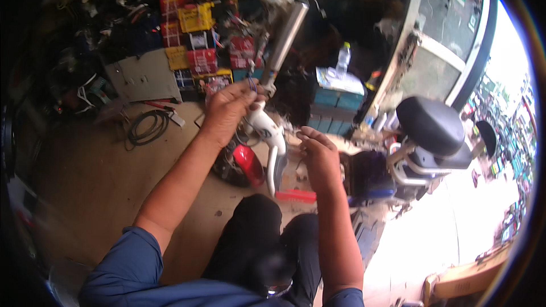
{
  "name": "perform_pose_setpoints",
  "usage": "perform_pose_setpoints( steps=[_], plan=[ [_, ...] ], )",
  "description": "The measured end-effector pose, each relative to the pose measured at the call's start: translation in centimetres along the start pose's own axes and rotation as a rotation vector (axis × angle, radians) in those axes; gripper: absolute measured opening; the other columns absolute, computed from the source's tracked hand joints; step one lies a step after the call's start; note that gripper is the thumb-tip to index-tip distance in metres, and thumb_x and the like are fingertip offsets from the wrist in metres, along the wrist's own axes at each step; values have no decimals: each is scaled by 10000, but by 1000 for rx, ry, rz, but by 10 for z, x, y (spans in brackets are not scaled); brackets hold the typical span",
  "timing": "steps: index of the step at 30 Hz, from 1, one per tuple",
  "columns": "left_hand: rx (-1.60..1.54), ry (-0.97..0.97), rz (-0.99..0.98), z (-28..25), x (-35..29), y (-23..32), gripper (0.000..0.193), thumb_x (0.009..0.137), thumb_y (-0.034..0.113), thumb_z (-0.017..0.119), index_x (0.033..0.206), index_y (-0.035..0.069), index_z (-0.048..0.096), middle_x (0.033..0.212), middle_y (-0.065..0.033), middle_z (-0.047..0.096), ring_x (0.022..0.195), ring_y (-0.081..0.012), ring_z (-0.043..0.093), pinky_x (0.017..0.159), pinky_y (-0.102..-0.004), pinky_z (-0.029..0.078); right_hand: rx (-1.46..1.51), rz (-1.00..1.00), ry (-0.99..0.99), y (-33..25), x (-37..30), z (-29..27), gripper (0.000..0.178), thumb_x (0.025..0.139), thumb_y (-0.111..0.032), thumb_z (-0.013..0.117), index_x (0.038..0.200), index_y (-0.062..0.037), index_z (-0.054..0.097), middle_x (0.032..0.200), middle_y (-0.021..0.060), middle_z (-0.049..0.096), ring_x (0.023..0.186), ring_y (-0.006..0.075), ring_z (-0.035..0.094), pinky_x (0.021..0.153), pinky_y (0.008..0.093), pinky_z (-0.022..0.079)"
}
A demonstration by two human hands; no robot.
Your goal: The person wires and assembles a headlight unit for a scooter, connecting wires to the housing and then securing the assembly back onto the handlebar stem.
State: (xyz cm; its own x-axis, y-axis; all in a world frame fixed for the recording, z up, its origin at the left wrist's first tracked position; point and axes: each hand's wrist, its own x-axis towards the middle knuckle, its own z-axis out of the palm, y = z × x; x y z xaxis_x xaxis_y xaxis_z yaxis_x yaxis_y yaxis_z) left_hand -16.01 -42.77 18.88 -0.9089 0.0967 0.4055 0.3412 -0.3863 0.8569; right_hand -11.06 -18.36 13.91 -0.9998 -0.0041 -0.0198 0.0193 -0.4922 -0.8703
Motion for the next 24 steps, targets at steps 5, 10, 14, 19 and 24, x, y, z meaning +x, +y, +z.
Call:
perform_pose_setpoints(
  steps=[5, 10, 14, 19, 24],
  plan=[
    [191, 46, -68, -31, -86, -18, 393, 1016, 62, 680, 1394, -31, 621, 1225, -103, 743, 1068, -164, 716, 888, -296, 575, -140, -12, 159, 24, -89, -124, 325, 984, 21, 627, 1306, 51, 659, 1232, 127, 722, 1052, 171, 714, 908, 265, 563],
    [264, -181, -409, -17, -220, -45, 329, 976, 41, 727, 1296, -20, 683, 1146, -86, 726, 1063, -156, 688, 921, -300, 552, -364, 108, 531, 58, -216, -227, 518, 1026, -25, 647, 1485, 146, 480, 1412, 258, 629, 1206, 294, 705, 998, 342, 599],
    [592, -528, -208, 4, -272, -38, 377, 892, 162, 851, 1201, -19, 735, 1139, -142, 750, 1081, -269, 710, 973, -388, 547, -290, 147, 691, 93, -294, -278, 617, 987, -23, 708, 1524, 122, 440, 1375, 251, 656, 1095, 275, 736, 931, 342, 623],
    [556, -734, -81, 45, -284, -29, 484, 753, 86, 908, 1191, -9, 727, 1117, -169, 747, 1046, -355, 713, 931, -428, 559, -490, 191, 709, 118, -329, -293, 622, 953, 25, 731, 1507, 113, 464, 1347, 232, 678, 1057, 244, 740, 885, 324, 626],
    [711, -704, -102, 61, -295, -47, 403, 800, 25, 829, 1186, 5, 715, 1094, -161, 743, 1018, -361, 704, 909, -424, 560, -1277, 308, 688, 135, -343, -295, 548, 929, -84, 788, 1438, 9, 605, 1286, 204, 738, 1105, 247, 744, 910, 346, 603]
  ],
)
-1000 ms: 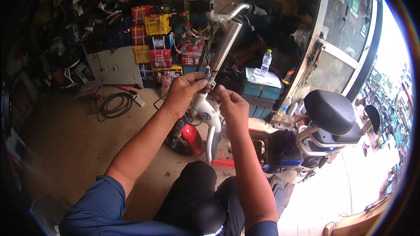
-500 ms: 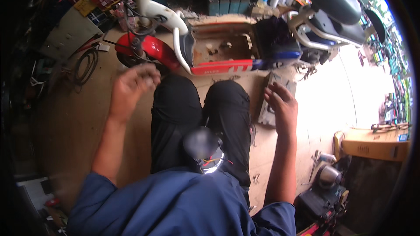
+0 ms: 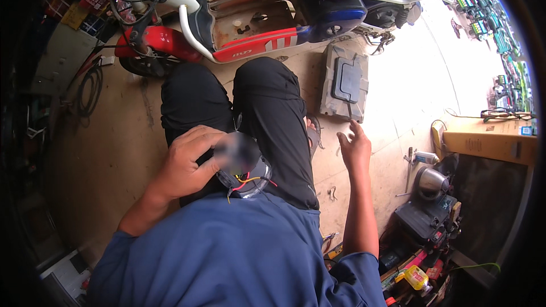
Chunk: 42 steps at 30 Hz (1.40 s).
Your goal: The person wires and assembles a headlight unit for a scooter, connecting wires to the housing and then securing the assembly back onto the handlebar stem.
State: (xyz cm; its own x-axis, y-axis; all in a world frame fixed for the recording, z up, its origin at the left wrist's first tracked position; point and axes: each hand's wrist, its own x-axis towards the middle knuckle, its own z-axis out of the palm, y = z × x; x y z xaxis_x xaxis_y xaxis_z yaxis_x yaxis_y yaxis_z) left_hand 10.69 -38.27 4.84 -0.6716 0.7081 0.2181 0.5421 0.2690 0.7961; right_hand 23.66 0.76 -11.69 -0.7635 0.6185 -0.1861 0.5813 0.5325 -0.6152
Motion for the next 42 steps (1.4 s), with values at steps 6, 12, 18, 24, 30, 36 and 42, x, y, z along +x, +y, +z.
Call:
perform_pose_setpoints(
  steps=[6, 12, 18, 24, 30, 36, 42],
  plan=[
    [-6, 16, -83, 20, 22, 4, 328, 822, -14, 775, 1145, 16, 730, 1037, -132, 754, 959, -310, 711, 866, -374, 555, 290, -210, -54, -68, -21, -23, 308, 950, -43, 765, 1244, 39, 721, 1148, 164, 791, 1044, 192, 765, 917, 311, 594],
    [6, -12, -64, 34, 26, -8, 298, 831, -16, 794, 1121, 26, 741, 929, -92, 753, 856, -231, 708, 783, -352, 551, 739, -244, -414, -155, -60, -30, 290, 950, -61, 799, 1219, 33, 746, 1102, 81, 787, 1032, 128, 723, 938, 287, 566],
    [-724, 87, -509, 35, 12, 2, 179, 942, -18, 753, 1118, -49, 741, 995, -87, 792, 775, -82, 687, 702, -240, 550, 876, -264, -682, -182, -74, -20, 332, 957, -64, 797, 1267, 28, 720, 1137, 75, 772, 1060, 118, 705, 965, 293, 566],
    [-853, 89, -595, 29, 9, -2, 144, 1009, 27, 694, 1127, -47, 728, 1012, -157, 790, 888, -157, 750, 726, -237, 586, 666, -480, -610, -185, -79, -9, 367, 893, -51, 825, 1238, 21, 724, 1126, 125, 761, 1076, 216, 732, 957, 332, 569],
    [-964, 155, -619, 26, 6, -1, 140, 1032, 71, 688, 1115, -37, 722, 995, -151, 788, 879, -183, 764, 689, -247, 599, 615, -488, -531, -190, -82, -10, 318, 877, -32, 809, 1184, 19, 742, 1124, 142, 758, 1055, 261, 737, 963, 352, 556],
    [-1059, 195, -690, 21, 2, 1, 163, 1046, 128, 685, 1080, -31, 706, 979, -176, 780, 855, -212, 779, 659, -251, 621, 668, -463, -531, -190, -81, -5, 299, 902, -50, 797, 1189, 16, 744, 1124, 146, 758, 1068, 253, 734, 971, 354, 555],
    [-959, 103, -580, 28, -3, 11, 182, 1047, 116, 687, 1160, -23, 724, 946, -97, 776, 799, -147, 739, 681, -262, 600, 642, -551, -491, -208, -76, -12, 242, 912, -76, 809, 1135, 11, 772, 1091, 158, 776, 1045, 244, 744, 950, 352, 570]
  ],
)
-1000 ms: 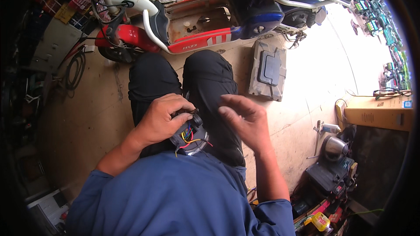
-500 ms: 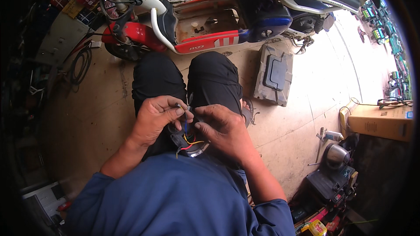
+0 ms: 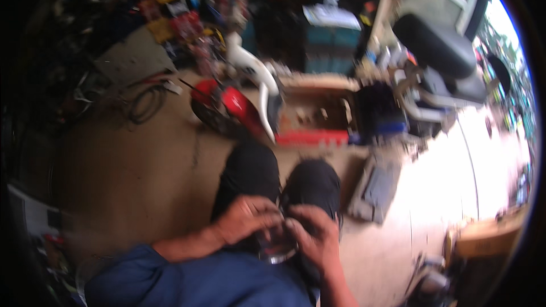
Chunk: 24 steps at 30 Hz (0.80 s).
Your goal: The person wires and assembles a headlight unit for a scooter, connecting wires to the housing and then securing the assembly back onto the handlebar stem.
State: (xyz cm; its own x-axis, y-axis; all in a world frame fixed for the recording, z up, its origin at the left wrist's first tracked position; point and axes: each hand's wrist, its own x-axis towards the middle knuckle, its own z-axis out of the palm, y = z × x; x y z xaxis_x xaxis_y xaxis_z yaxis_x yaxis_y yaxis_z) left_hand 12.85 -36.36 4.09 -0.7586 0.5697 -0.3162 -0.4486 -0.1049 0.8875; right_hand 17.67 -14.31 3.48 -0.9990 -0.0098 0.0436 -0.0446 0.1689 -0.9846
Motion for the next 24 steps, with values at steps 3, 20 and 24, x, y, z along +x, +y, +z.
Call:
perform_pose_setpoints(
  steps=[3, 20, 24],
  plan=[
    [-13, -55, 50, 6, 7, 1, 233, 1038, 194, 728, 1167, 1, 733, 947, -23, 757, 765, -73, 689, 667, -221, 554, 163, 52, -2, -16, 9, 4, 187, 930, -58, 805, 1096, 26, 783, 1043, 126, 782, 1020, 206, 730, 938, 323, 555],
    [283, 180, 322, 19, -12, -28, 225, 1071, 162, 659, 1230, 2, 675, 983, -38, 739, 888, -99, 673, 805, -280, 558, 289, 39, -40, -34, 21, 23, 106, 939, -15, 775, 1005, 66, 797, 1028, 117, 767, 961, 171, 707, 900, 304, 556],
    [323, 300, 404, 34, -24, -27, 230, 1064, 162, 667, 1217, -9, 677, 971, -62, 744, 917, -124, 676, 854, -319, 559, 270, 37, -60, -37, 19, 25, 102, 938, -11, 774, 1000, 67, 794, 1037, 117, 764, 967, 174, 706, 907, 305, 553]
  ],
)
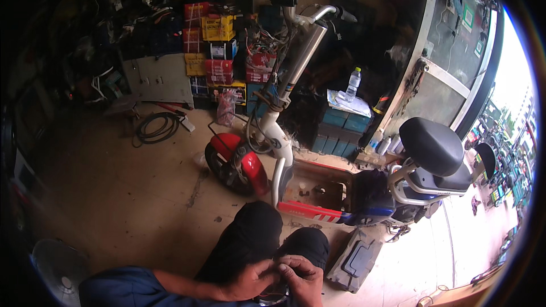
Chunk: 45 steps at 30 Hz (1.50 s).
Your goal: The person wires and assembles a headlight unit for a scooter, connecting wires to the housing and then securing the assembly back onto the handlebar stem.
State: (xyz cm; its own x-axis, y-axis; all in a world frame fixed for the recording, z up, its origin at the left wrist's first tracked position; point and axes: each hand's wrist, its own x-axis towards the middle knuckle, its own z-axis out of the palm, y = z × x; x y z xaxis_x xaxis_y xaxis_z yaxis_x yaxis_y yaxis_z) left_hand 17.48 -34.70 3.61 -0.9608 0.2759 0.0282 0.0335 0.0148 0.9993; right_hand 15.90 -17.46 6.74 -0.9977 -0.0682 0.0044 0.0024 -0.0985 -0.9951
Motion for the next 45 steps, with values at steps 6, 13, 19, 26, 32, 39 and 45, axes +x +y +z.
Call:
perform_pose_setpoints(
  steps=[6, 13, 19, 26, 32, 39, 45],
  plan=[
    [-198, -51, -17, -6, 8, -18, 249, 1042, 96, 692, 1260, -24, 695, 1047, -43, 754, 987, -77, 671, 883, -259, 548, 61, -10, 18, -15, 0, 7, 113, 967, -10, 740, 1033, 72, 780, 1068, 128, 753, 984, 180, 700, 915, 295, 542],
    [-58, -142, 39, -21, 18, 6, 193, 1022, 95, 722, 1173, -24, 744, 1094, -67, 769, 1004, -84, 682, 886, -264, 546, 91, -40, -16, -20, 1, 0, 111, 967, 8, 727, 1043, 68, 781, 1064, 134, 748, 996, 184, 697, 923, 298, 539],
    [69, -102, 275, -29, 24, -2, 202, 1026, 107, 721, 1191, -6, 746, 1057, -55, 773, 987, -86, 682, 866, -281, 546, 59, -51, -40, -19, 4, 0, 117, 950, -7, 749, 1032, 68, 786, 1062, 136, 749, 995, 190, 697, 925, 305, 537],
    [-46, -192, 64, -36, 26, 18, 220, 1037, 130, 716, 1214, 3, 744, 1051, -40, 774, 996, -55, 668, 867, -256, 544, -5, -96, -93, -36, 14, 1, 119, 956, -37, 757, 1015, 64, 779, 1035, 115, 751, 983, 176, 692, 902, 302, 540],
    [-50, -182, 5, -34, 35, 33, 195, 1029, 179, 748, 1141, 21, 766, 961, 18, 749, 901, -28, 633, 763, -241, 554, -19, -48, -83, -34, 19, -13, 104, 985, -57, 744, 1012, 43, 750, 1015, 51, 737, 947, 112, 663, 860, 272, 542],
    [-280, -75, -17, -26, 41, 25, 283, 1002, -53, 672, 1254, 10, 560, 1108, -67, 734, 1029, -119, 712, 924, -276, 577, 46, -146, -39, -37, 26, -18, 150, 1021, -87, 708, 1067, 50, 748, 1076, 86, 708, 917, 131, 662, 833, 261, 529],
    [-284, -55, -29, -16, 41, 22, 235, 992, -49, 685, 1208, 9, 612, 1046, -55, 737, 952, -83, 700, 837, -264, 579, 86, -140, 60, -28, 20, -27, 160, 1014, -71, 711, 1096, 58, 755, 1073, 100, 712, 920, 148, 662, 844, 286, 536]
  ],
)
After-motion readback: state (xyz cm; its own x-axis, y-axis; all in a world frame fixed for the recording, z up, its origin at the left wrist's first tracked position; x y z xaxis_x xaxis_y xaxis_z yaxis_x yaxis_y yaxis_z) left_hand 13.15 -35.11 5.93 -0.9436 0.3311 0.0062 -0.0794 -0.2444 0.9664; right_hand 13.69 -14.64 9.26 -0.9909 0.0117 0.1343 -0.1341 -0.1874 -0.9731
